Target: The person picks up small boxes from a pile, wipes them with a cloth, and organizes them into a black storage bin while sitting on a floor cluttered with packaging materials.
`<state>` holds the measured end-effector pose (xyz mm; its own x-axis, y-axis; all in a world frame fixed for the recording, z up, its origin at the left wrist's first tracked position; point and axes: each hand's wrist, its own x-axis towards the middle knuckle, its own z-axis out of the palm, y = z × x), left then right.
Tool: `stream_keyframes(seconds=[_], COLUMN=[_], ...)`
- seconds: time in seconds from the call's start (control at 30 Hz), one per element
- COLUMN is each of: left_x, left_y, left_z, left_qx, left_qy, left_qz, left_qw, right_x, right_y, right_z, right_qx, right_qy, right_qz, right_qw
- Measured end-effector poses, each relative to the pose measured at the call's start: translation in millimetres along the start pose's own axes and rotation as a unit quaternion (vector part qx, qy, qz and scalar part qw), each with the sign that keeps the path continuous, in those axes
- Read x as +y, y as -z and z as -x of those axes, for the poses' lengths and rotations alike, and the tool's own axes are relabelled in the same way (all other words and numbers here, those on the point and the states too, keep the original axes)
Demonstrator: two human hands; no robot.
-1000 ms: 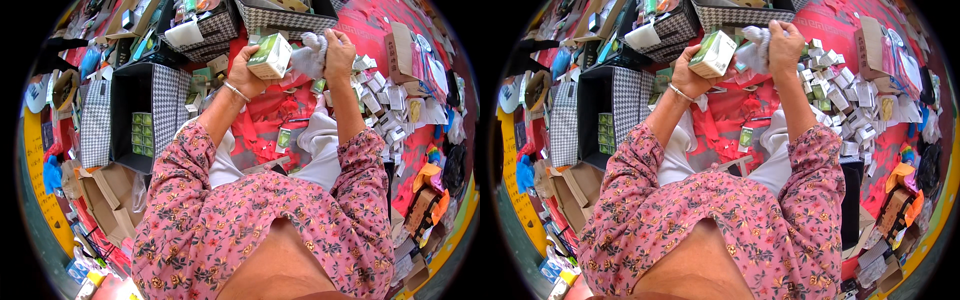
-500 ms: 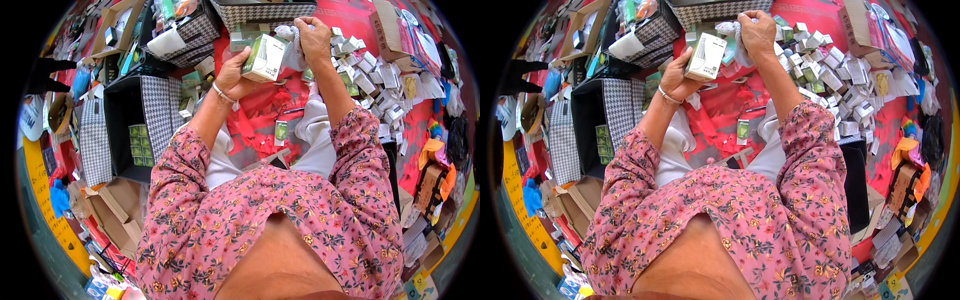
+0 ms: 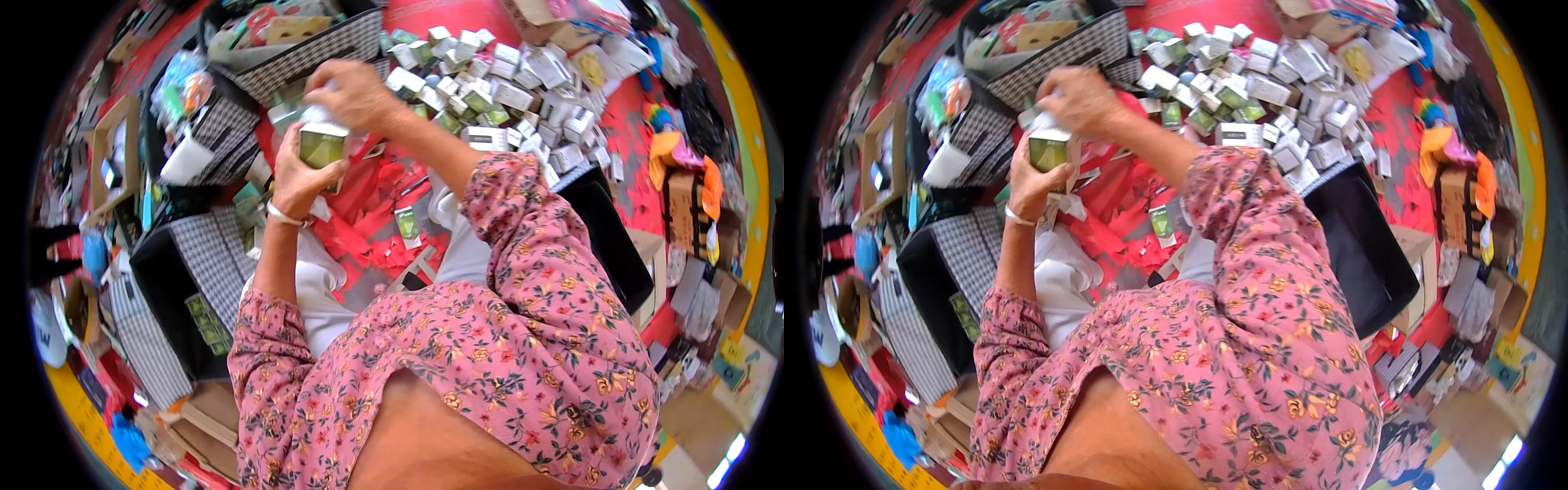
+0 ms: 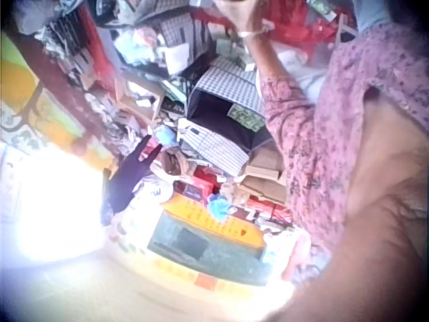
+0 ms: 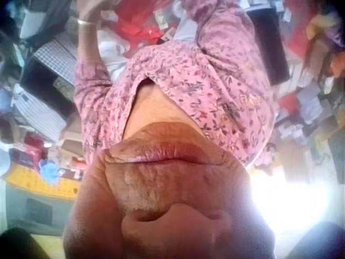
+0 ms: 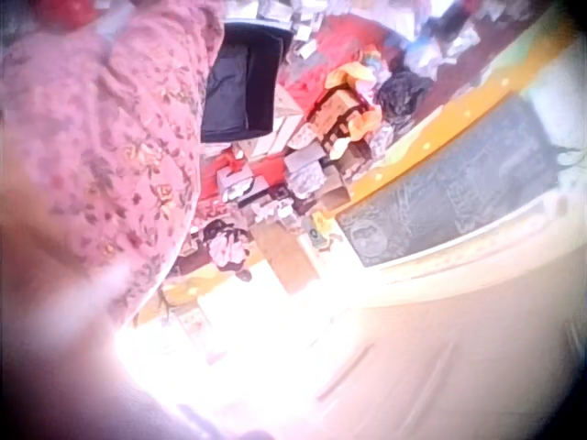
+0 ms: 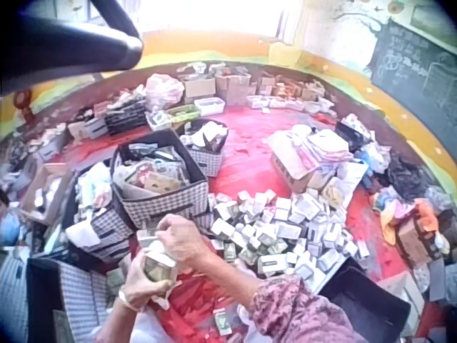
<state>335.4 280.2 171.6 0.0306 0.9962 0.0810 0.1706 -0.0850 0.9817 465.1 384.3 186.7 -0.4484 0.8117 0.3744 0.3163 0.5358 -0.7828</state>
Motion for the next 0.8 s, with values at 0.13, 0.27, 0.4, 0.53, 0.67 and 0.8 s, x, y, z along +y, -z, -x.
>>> stream_keyframes(seconds=[0.13,0.27,0.4,0.53,0.67,0.8], left_x=[9,-5,13,-10,-23,-19], left_y=[13,18,15,22,21,13], left_z=[-3,-9,-1,-8,-5,-9], left_qx=[0.108,0.134,0.134,0.107,0.158,0.218], left_qy=[-0.035,-0.085,-0.078,0.163,0.210,0.218], left_qz=[0.031,0.095,0.186,0.610,0.641,0.646], left_qw=[0.993,0.983,0.970,0.768,0.721,0.698], right_x=[20,9,6,19,8,-45], right_y=[21,23,16,15,13,-12], right_z=[-4,-6,-5,-15,-13,7], right_qx=[0.097,0.099,0.051,0.079,0.134,0.143], right_qy=[-0.106,-0.235,-0.309,-0.353,-0.296,0.035], right_qz=[0.059,-0.118,-0.317,-0.442,-0.417,-0.107], right_qw=[0.988,0.960,0.895,0.821,0.849,0.983])
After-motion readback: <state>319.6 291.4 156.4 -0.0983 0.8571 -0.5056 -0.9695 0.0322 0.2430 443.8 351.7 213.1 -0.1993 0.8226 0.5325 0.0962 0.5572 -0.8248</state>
